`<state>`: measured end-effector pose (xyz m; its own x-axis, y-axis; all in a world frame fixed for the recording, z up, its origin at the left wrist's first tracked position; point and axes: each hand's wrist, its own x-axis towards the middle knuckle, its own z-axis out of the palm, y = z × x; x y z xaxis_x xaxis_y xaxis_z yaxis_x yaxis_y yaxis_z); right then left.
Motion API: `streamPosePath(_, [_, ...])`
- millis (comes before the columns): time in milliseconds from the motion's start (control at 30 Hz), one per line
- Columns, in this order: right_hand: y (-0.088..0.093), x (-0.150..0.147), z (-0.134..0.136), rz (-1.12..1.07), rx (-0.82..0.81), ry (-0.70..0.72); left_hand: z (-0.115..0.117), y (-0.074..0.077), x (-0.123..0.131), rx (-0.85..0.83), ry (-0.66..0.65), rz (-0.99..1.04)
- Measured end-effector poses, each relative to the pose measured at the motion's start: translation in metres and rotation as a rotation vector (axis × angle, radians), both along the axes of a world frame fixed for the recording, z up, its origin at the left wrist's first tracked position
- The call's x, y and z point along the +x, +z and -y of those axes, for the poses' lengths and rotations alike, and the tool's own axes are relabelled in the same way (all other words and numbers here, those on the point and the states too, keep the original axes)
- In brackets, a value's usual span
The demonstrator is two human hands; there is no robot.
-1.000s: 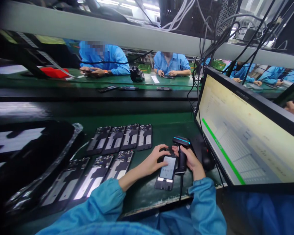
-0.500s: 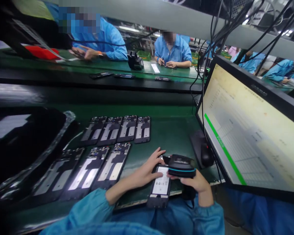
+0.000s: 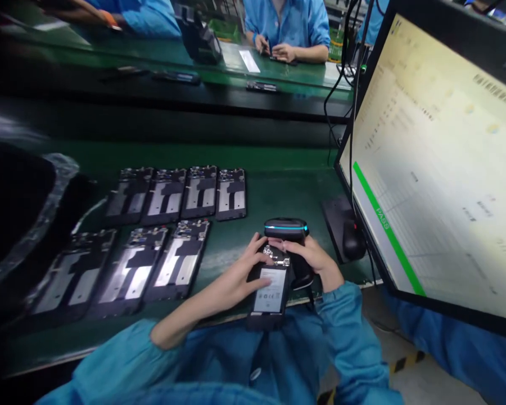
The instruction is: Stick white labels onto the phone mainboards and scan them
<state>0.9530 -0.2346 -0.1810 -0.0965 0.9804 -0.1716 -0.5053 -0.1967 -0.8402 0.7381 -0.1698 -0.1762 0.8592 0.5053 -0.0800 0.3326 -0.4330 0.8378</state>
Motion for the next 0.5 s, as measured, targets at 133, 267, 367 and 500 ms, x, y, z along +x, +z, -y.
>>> streamPosePath(133, [0.0, -0.004, -0.003, 0.041, -0.015, -0.004, 0.006, -0.001, -0.004, 0.043, 0.023, -0.006])
streamPosePath(267, [0.006, -0.001, -0.006, 0.046, 0.006, 0.002, 0.014, -0.018, -0.008, 0.224, 0.045, 0.039])
streamPosePath(367, [0.008, 0.003, 0.014, 0.139, 0.045, -0.102, 0.032, -0.024, -0.017, 0.271, 0.17, 0.049])
streamPosePath(500, [0.0, -0.016, 0.075, 0.159, -0.087, -0.45, 0.068, -0.023, -0.028, 0.004, 0.337, 0.03])
